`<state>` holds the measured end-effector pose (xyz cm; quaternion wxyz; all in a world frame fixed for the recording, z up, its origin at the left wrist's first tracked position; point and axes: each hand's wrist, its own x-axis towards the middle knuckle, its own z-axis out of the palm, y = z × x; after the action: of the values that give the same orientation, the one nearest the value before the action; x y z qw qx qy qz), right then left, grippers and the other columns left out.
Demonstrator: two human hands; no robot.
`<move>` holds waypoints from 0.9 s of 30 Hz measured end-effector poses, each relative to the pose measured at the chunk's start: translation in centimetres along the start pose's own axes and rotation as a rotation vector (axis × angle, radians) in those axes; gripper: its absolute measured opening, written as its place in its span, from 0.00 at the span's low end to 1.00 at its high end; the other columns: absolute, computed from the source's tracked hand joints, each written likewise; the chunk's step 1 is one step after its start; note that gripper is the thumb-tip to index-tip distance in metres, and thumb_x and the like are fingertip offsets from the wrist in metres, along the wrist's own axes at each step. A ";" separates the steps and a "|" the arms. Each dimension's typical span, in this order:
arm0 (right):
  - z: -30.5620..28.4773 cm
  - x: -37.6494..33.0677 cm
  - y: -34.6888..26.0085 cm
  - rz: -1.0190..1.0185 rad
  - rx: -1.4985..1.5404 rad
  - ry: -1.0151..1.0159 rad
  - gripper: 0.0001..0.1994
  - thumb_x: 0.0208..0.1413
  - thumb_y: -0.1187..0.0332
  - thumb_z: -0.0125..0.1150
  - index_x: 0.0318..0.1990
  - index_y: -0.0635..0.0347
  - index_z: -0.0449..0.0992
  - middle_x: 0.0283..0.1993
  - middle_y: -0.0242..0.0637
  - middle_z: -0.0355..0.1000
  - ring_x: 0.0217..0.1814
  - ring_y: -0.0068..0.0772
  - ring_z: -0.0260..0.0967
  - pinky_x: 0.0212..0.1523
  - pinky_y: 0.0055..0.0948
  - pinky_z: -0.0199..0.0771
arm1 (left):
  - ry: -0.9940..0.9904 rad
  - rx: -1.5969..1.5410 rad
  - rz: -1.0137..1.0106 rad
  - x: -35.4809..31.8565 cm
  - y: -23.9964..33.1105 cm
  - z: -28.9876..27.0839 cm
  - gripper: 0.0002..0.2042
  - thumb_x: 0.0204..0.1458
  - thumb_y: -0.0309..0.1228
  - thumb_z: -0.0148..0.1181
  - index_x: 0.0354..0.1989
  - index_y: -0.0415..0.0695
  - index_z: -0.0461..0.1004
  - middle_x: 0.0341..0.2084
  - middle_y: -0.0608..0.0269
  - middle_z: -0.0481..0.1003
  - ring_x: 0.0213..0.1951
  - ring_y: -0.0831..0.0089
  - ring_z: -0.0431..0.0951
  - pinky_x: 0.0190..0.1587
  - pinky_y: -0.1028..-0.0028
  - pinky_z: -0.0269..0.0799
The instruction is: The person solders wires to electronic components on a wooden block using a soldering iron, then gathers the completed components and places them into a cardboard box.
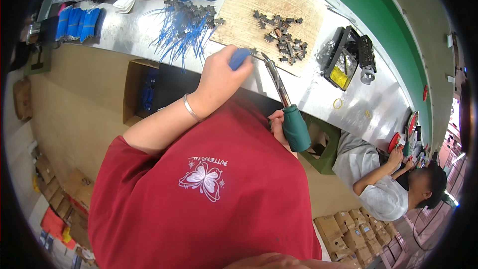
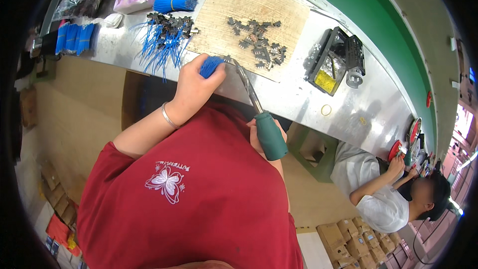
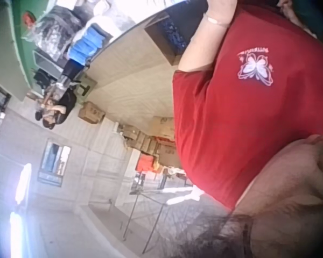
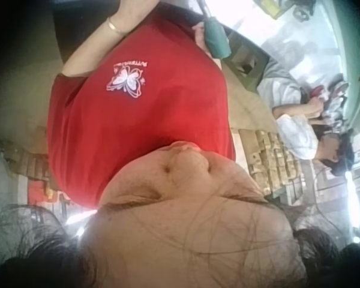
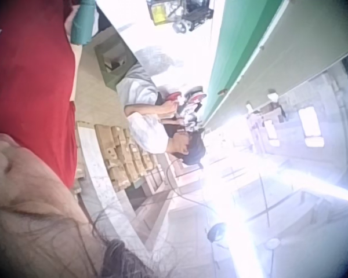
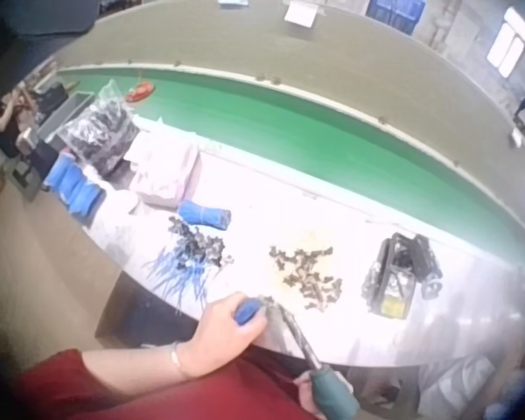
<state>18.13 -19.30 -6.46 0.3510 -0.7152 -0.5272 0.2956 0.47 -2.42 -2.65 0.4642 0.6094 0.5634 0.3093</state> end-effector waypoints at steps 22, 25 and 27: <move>-2.7 5.0 -1.4 0.089 0.737 0.089 0.02 0.57 0.80 0.52 0.36 0.65 0.71 0.32 0.39 0.73 0.19 0.18 0.60 0.21 0.18 0.62 | -0.046 -0.067 0.096 -0.1 -0.5 -0.8 0.11 0.52 0.31 0.59 0.29 0.34 0.70 0.23 0.39 0.74 0.29 0.43 0.76 0.30 0.60 0.70; -2.9 5.0 -1.3 0.085 0.769 0.064 0.02 0.57 0.80 0.52 0.36 0.65 0.70 0.31 0.40 0.73 0.19 0.17 0.60 0.21 0.19 0.62 | -0.062 -0.082 0.135 -0.1 -0.6 -1.0 0.11 0.52 0.31 0.59 0.31 0.33 0.70 0.24 0.38 0.74 0.30 0.41 0.75 0.31 0.60 0.70; -2.9 5.0 -1.1 0.083 0.742 0.085 0.04 0.59 0.76 0.52 0.39 0.67 0.68 0.31 0.44 0.71 0.18 0.21 0.59 0.24 0.22 0.62 | -0.075 -0.085 0.157 -0.2 -0.7 -1.1 0.11 0.52 0.31 0.59 0.32 0.33 0.70 0.24 0.38 0.74 0.30 0.41 0.75 0.31 0.59 0.70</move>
<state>21.14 -14.82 -4.16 0.5956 -0.5718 -0.3395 0.4506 -0.78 -2.38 -2.84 0.4847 0.6426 0.4827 0.3451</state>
